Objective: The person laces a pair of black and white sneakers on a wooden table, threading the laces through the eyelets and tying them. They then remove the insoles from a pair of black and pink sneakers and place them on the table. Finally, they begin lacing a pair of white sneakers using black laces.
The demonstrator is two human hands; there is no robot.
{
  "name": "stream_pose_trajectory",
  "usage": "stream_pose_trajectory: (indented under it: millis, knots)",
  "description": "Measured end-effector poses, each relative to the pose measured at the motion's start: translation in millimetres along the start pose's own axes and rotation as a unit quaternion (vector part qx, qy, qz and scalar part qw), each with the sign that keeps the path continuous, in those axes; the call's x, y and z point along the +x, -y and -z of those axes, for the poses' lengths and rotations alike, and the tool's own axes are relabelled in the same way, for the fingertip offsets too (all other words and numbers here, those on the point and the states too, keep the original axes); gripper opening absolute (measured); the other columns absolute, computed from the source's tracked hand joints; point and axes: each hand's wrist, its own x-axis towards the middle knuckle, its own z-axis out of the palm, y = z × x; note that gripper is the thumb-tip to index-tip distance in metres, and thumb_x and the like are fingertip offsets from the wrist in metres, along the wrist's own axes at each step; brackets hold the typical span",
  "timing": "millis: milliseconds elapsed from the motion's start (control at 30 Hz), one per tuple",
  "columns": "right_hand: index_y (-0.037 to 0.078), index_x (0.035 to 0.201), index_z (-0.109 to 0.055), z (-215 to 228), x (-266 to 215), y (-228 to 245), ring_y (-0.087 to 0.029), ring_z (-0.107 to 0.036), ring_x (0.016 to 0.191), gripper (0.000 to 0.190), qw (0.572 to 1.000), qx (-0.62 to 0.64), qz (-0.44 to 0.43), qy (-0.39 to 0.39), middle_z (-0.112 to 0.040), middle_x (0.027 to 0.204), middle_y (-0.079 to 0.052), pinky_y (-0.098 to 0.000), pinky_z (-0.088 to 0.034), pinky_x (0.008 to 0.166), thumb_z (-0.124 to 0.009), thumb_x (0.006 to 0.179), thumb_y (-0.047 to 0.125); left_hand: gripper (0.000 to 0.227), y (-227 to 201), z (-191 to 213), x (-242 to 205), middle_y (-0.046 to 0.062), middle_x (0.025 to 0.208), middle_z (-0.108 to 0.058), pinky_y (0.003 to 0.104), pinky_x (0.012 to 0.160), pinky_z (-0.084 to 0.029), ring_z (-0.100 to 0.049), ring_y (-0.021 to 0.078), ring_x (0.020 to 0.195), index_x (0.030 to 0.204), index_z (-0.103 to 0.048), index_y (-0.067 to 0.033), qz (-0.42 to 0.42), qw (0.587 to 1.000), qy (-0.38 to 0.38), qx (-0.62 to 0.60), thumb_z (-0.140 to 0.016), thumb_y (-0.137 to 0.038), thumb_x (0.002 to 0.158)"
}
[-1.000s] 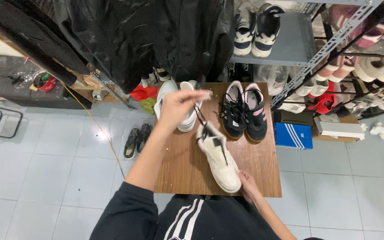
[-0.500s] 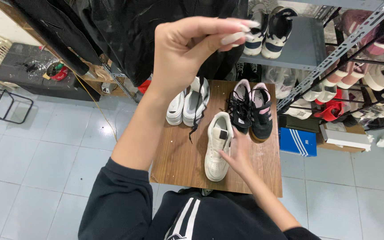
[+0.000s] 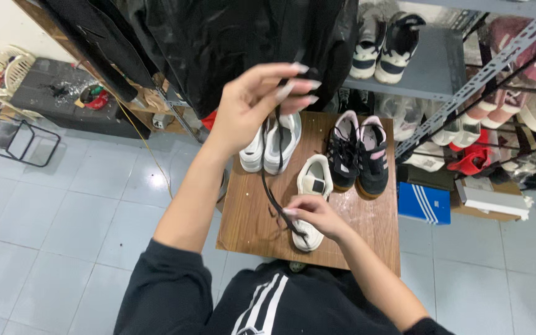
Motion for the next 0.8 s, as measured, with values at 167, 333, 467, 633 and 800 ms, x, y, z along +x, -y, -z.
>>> stream_pose_trajectory:
  millis: [167,333,467,633,800]
  knots:
    - [0.004,0.113,-0.060,44,-51,37,-0.009,-0.056,0.062,0.014,0.979,0.153,-0.047,-0.127,-0.061,0.081,-0.002,-0.0237,-0.046,0.052,-0.066,0.108,0.015,0.037,14,54,-40,0.013,0.121,-0.075,0.031,0.095,-0.058,-0.072,0.0173,0.112,0.143,-0.053,-0.0038,0.113,0.983,-0.069,0.130,-0.055,-0.009,0.107]
    - [0.008,0.126,-0.057,21,-35,60,-0.011,-0.062,0.091,0.032,0.974,-0.107,-0.057,-0.193,-0.062,0.104,-0.002,-0.0285,-0.055,0.075,-0.067,0.096,0.015,0.041,28,47,-54,0.008,0.122,-0.076,0.030,0.094,-0.058,-0.071,0.0152,0.109,0.144,-0.057,-0.0082,0.185,0.963,0.054,0.188,-0.056,-0.011,0.103]
    - [0.003,0.136,-0.045,-19,0,67,-0.019,-0.052,0.119,0.054,0.936,-0.284,0.151,-0.143,-0.052,0.129,-0.008,-0.0352,-0.048,0.095,-0.070,0.088,0.010,0.039,38,-4,-45,0.007,0.124,-0.073,0.031,0.085,-0.054,-0.066,0.0170,0.100,0.142,-0.060,-0.0090,0.205,0.945,0.193,0.167,-0.059,-0.011,0.103]
    - [0.007,0.100,-0.066,8,-7,73,-0.012,-0.070,0.089,0.011,0.967,-0.199,0.028,-0.158,-0.071,0.092,-0.003,-0.0297,-0.059,0.083,-0.061,0.102,0.016,0.034,23,-3,-40,0.006,0.123,-0.072,0.033,0.101,-0.056,-0.070,0.0164,0.113,0.139,-0.063,-0.0090,0.089,0.964,0.186,0.165,-0.053,-0.010,0.106]
    - [0.006,0.096,-0.064,77,-96,98,-0.010,-0.065,0.068,0.012,0.908,-0.118,0.004,-0.403,-0.069,0.080,-0.003,-0.0264,-0.053,0.061,-0.056,0.100,0.015,0.032,12,76,-72,0.005,0.103,-0.073,0.035,0.100,-0.056,-0.070,0.0167,0.106,0.139,-0.061,-0.0065,0.040,0.980,-0.117,0.158,-0.054,-0.019,0.111]
